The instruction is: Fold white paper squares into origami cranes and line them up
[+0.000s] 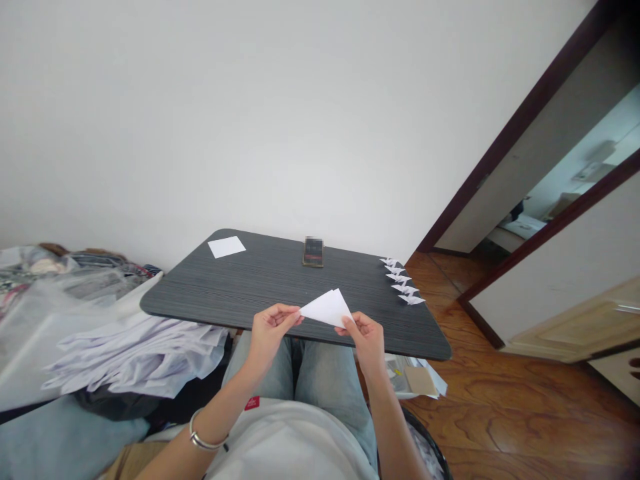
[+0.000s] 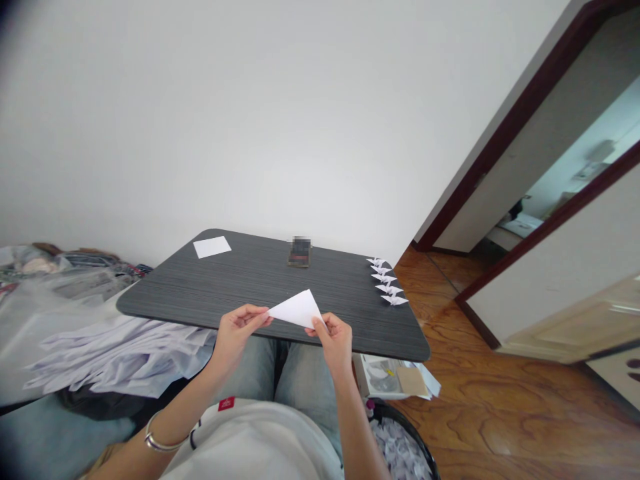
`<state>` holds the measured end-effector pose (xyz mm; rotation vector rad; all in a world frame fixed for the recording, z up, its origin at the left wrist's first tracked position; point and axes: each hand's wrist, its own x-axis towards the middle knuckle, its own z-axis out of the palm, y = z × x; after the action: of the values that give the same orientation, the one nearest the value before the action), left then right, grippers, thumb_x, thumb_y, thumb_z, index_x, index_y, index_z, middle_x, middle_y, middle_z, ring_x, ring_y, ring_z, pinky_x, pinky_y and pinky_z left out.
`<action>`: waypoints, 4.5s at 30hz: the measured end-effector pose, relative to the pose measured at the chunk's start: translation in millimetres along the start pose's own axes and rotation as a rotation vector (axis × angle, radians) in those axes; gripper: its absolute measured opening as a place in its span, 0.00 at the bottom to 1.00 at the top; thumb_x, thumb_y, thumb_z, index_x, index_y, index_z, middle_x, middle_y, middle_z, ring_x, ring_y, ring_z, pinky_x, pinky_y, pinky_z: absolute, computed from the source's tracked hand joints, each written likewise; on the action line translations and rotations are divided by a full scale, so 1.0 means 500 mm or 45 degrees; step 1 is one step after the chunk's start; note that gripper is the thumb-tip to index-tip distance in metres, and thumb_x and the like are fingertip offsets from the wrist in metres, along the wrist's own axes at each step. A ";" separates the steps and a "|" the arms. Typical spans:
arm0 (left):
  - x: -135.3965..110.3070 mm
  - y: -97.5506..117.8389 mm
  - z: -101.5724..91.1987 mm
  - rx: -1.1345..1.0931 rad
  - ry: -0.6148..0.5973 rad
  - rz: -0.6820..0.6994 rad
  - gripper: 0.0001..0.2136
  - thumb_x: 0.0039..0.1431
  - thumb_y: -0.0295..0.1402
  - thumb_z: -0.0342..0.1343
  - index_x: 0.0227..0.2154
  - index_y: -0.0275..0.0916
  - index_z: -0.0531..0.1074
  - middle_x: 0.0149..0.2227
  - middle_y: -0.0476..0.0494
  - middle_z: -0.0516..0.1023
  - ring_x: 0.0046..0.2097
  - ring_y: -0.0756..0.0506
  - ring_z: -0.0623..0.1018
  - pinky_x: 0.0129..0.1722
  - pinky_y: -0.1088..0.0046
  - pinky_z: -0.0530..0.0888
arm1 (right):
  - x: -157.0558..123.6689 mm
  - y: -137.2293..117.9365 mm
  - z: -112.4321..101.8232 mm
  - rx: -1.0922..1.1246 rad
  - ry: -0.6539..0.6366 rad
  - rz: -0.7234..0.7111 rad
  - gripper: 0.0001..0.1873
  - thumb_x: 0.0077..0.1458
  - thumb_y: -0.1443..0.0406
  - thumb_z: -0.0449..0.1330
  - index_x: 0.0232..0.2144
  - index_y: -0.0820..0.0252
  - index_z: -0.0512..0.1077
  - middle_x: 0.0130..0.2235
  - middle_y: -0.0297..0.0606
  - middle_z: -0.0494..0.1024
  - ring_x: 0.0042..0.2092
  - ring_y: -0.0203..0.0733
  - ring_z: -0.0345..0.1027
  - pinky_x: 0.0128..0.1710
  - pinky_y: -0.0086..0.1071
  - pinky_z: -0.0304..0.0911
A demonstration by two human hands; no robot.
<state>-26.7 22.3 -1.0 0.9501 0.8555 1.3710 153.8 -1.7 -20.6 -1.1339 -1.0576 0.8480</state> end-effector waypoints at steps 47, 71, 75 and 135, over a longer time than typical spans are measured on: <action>0.002 0.001 -0.002 -0.083 0.082 -0.029 0.09 0.37 0.30 0.65 0.23 0.32 0.73 0.23 0.46 0.77 0.26 0.51 0.76 0.32 0.75 0.74 | -0.031 -0.014 0.023 -0.004 0.064 -0.145 0.10 0.47 0.61 0.59 0.21 0.62 0.69 0.21 0.34 0.73 0.25 0.38 0.68 0.27 0.31 0.66; 0.000 0.025 -0.011 -0.076 0.122 0.112 0.17 0.45 0.36 0.60 0.39 0.35 0.70 0.29 0.46 0.77 0.34 0.47 0.77 0.33 0.71 0.75 | -0.027 -0.011 0.022 0.025 0.165 -0.150 0.10 0.46 0.60 0.60 0.20 0.62 0.70 0.20 0.34 0.74 0.24 0.38 0.70 0.26 0.30 0.67; -0.004 0.024 -0.003 -0.026 0.006 0.080 0.16 0.42 0.33 0.62 0.36 0.34 0.71 0.29 0.45 0.77 0.32 0.48 0.77 0.32 0.72 0.75 | -0.029 -0.013 0.025 0.048 0.159 -0.149 0.10 0.46 0.61 0.61 0.20 0.62 0.70 0.21 0.33 0.73 0.23 0.37 0.69 0.26 0.30 0.66; -0.004 0.006 0.008 0.448 -0.126 0.116 0.15 0.40 0.32 0.62 0.35 0.33 0.75 0.33 0.43 0.79 0.27 0.48 0.77 0.28 0.76 0.74 | -0.030 0.004 0.033 0.005 0.071 -0.017 0.12 0.45 0.60 0.61 0.19 0.64 0.70 0.18 0.34 0.73 0.22 0.36 0.68 0.24 0.29 0.66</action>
<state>-24.2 20.1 3.1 1.3306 1.0074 1.2596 133.5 -10.3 -24.5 -1.1393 -1.0162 0.8033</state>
